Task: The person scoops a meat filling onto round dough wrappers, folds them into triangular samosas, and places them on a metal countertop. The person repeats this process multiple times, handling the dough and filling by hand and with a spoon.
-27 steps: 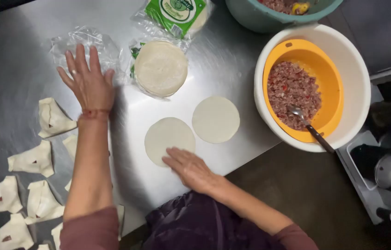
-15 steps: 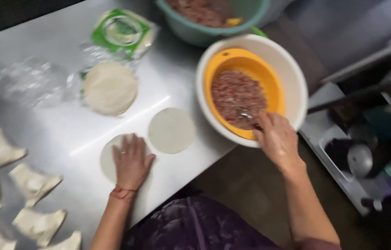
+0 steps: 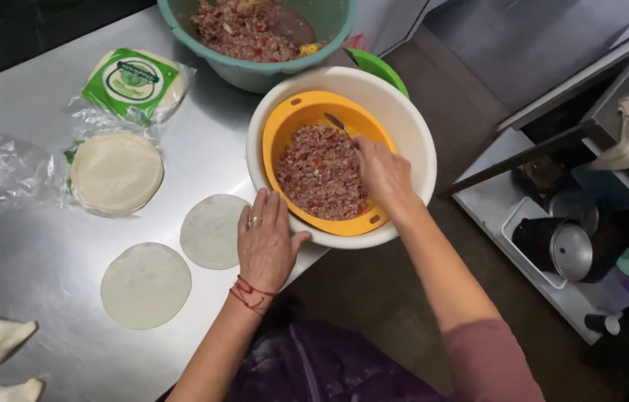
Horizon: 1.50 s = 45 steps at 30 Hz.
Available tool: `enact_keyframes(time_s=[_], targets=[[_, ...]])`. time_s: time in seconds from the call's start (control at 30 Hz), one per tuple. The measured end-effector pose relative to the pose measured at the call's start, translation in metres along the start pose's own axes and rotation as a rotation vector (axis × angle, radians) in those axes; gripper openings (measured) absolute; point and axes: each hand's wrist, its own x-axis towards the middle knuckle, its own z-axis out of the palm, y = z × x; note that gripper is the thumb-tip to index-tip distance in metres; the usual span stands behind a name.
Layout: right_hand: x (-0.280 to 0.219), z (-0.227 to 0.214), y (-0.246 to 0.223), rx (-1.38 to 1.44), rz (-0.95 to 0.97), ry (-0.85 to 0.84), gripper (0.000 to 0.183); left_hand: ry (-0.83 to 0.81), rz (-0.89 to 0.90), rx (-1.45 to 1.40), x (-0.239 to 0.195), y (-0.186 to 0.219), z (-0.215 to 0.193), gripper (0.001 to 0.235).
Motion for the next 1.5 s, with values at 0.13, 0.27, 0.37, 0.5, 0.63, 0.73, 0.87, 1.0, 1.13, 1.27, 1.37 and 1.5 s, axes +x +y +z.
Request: enact_keyframes(time_s=[0.13,0.27,0.37,0.5,0.63,0.73,0.87,1.0,1.13,1.27,1.37,1.5], targets=[[0.011,0.037,0.002,-0.051,-0.058,-0.198,0.025,-0.059,-0.026,0.047,0.01,0.001,-0.001,0.078],[-0.018,0.038,-0.023,0.049,-0.197,-0.233,0.028,-0.06,-0.032,0.001,0.008,-0.004,0.002,0.082],[-0.031,0.032,-0.03,0.105,-0.172,-0.28,0.026,-0.055,-0.022,-0.02,0.009,-0.006,0.003,0.08],[-0.049,0.024,-0.033,0.268,-0.19,-0.22,0.029,-0.04,-0.005,-0.064,0.009,-0.008,0.005,0.077],[-0.061,0.024,-0.038,0.305,-0.104,-0.235,0.028,-0.069,-0.001,-0.076,0.009,-0.009,0.004,0.075],[-0.064,0.033,-0.031,0.427,-0.101,-0.153,0.027,-0.067,0.014,-0.073,0.01,-0.01,0.004,0.075],[-0.061,0.054,-0.01,0.768,0.109,-0.324,0.031,-0.029,0.047,-0.093,0.009,-0.01,0.003,0.078],[-0.054,0.044,-0.009,1.051,0.406,-0.46,0.035,-0.026,0.025,-0.175,0.002,-0.015,-0.005,0.074],[-0.063,0.015,-0.01,1.058,0.397,-0.439,0.037,0.027,-0.001,-0.279,-0.021,-0.047,-0.014,0.072],[-0.077,-0.017,-0.039,0.977,0.379,-0.359,0.037,0.18,-0.203,-0.319,-0.051,-0.106,-0.016,0.048],[-0.095,0.004,-0.06,1.002,0.337,-0.377,0.037,0.269,-0.483,-0.53,-0.069,-0.14,-0.017,0.038],[-0.116,0.04,-0.12,1.069,0.512,-0.543,0.037,0.299,-0.675,-0.634,-0.095,-0.176,0.015,0.03]])
